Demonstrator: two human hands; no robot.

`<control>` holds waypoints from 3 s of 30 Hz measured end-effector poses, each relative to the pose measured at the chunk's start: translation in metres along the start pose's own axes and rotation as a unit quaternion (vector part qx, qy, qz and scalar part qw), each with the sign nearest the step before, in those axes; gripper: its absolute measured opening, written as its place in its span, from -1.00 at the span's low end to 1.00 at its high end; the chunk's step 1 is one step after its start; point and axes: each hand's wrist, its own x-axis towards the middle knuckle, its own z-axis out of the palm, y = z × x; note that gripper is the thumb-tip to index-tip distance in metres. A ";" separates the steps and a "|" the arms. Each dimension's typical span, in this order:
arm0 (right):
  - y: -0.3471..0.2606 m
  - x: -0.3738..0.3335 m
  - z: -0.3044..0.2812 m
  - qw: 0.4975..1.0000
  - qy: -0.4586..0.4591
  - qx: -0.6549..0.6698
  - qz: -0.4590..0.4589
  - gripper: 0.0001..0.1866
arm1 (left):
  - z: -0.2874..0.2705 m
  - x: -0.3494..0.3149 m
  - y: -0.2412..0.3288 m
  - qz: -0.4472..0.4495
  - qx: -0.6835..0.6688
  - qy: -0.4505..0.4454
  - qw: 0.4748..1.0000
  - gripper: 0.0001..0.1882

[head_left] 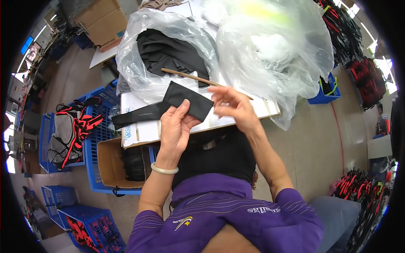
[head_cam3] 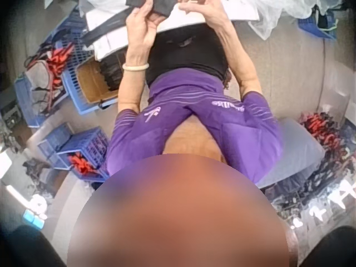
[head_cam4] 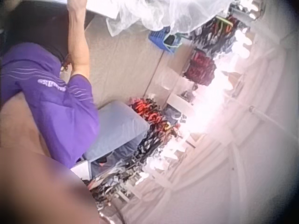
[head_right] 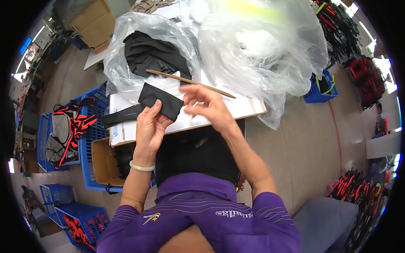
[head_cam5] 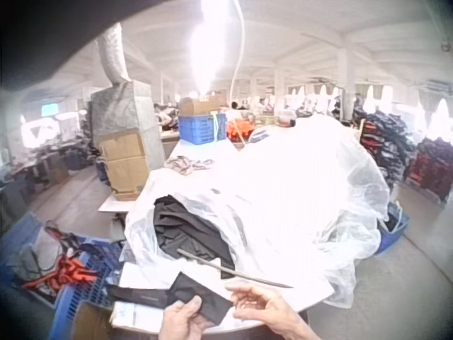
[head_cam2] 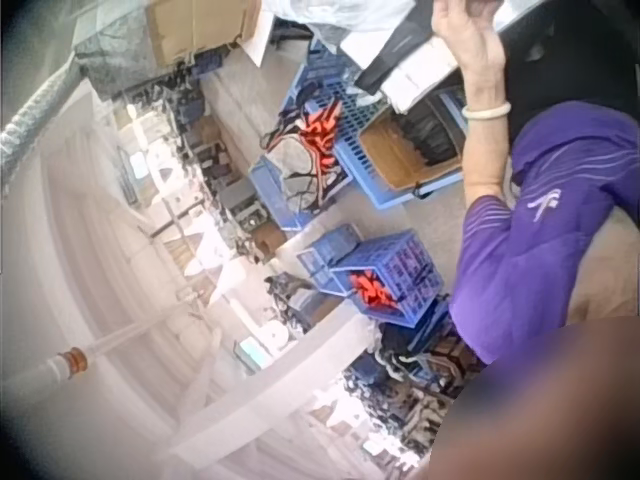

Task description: Assembling safety gear components by inserting foam padding into black fabric sleeves at a manufacturing workstation.

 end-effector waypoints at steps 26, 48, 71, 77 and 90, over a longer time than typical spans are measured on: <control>0.019 -0.025 -0.012 0.964 0.120 -0.212 -0.110 -0.64 | 0.021 -0.002 -0.064 -0.120 -0.240 0.051 0.962 -0.75; 0.002 -0.041 0.002 0.835 0.160 -0.478 -0.221 -0.74 | 0.043 -0.013 -0.073 0.262 0.394 0.008 0.881 -0.72; 0.039 -0.014 -0.019 0.971 0.207 0.082 0.090 -0.77 | 0.035 0.019 -0.070 0.166 0.448 -0.009 0.878 -0.89; 0.041 -0.017 -0.026 0.936 0.146 -0.299 -0.117 -0.82 | 0.036 0.024 -0.084 0.219 0.338 0.111 0.908 -0.87; 0.043 0.008 0.001 0.822 0.333 -0.386 -0.253 -0.77 | 0.041 0.049 -0.088 0.086 -0.023 0.024 0.996 -0.85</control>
